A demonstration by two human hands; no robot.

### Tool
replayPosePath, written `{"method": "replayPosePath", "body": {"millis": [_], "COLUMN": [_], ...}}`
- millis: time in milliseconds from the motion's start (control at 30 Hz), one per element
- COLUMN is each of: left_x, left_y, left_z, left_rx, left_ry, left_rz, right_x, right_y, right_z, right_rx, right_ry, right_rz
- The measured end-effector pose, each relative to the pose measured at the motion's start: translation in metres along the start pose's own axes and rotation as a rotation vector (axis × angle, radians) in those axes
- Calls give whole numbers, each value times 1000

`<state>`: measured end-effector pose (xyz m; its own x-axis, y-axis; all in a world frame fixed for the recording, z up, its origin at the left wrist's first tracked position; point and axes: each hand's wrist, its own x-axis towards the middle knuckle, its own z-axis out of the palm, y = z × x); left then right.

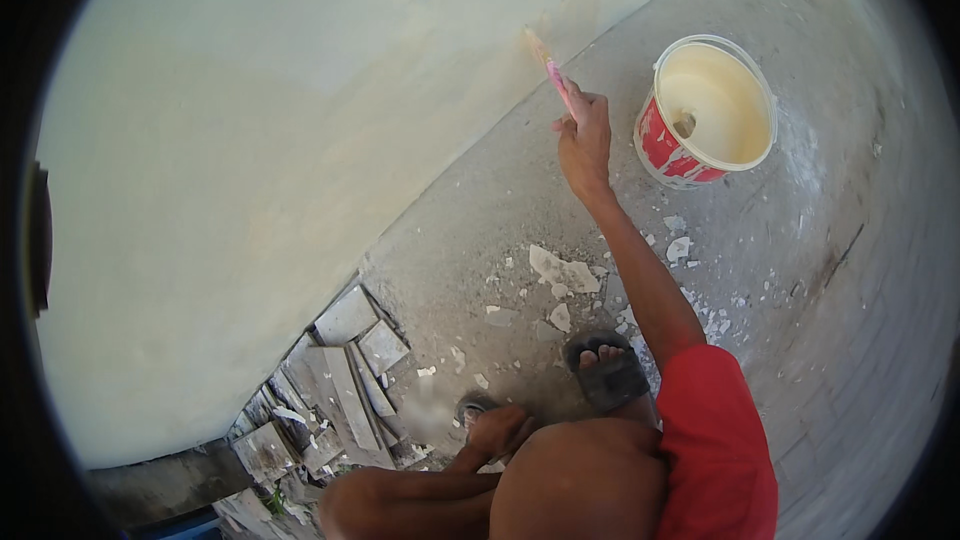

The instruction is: The person paints an exterior wall using a paintbrush, repeatedly dipping the brush into a bucket of paint and brushing the paint onto the wall.

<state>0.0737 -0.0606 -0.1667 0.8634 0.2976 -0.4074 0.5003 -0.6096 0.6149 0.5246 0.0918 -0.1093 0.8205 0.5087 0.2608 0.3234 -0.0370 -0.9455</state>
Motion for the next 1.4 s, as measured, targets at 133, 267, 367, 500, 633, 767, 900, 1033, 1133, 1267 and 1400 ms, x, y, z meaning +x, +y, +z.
{"method": "replayPosePath", "body": {"millis": [133,267,367,500,633,767,900,1033,1133,1267,1400], "left_x": [50,96,126,128,122,119,113,107,103,106,95], "left_y": [4,39,86,108,117,119,110,108,109,88,53], "left_z": [-41,-215,-267,-293,-297,-294,-293,-294,-295,-308,-306], "left_rx": [-369,-38,-114,-88,-99,-99,-42,15,-1,105,194], "left_ry": [328,872,952,1092,1104,1113,1117,1115,1083,1190,1274], "left_rz": [-168,170,217,290,268,335,383,397,335,246,206], "right_x": [-68,-97,-109,-122,-133,-142,-149,-152,-156,-161,-161], "right_y": [-43,-81,-83,-98,-107,-110,-114,-110,-109,-111,-111], "right_z": [-52,-68,-87,-83,-85,-83,-84,-86,-86,-88,-83], "right_rx": [66,91,-16,-86,-93,-82,-64,-119,-116,-33,45], "right_ry": [-137,-239,-263,-253,-303,-320,-346,-346,-351,-394,-434], "right_rz": [1,-181,-288,-433,-486,-530,-543,-620,-627,-486,-320]}}
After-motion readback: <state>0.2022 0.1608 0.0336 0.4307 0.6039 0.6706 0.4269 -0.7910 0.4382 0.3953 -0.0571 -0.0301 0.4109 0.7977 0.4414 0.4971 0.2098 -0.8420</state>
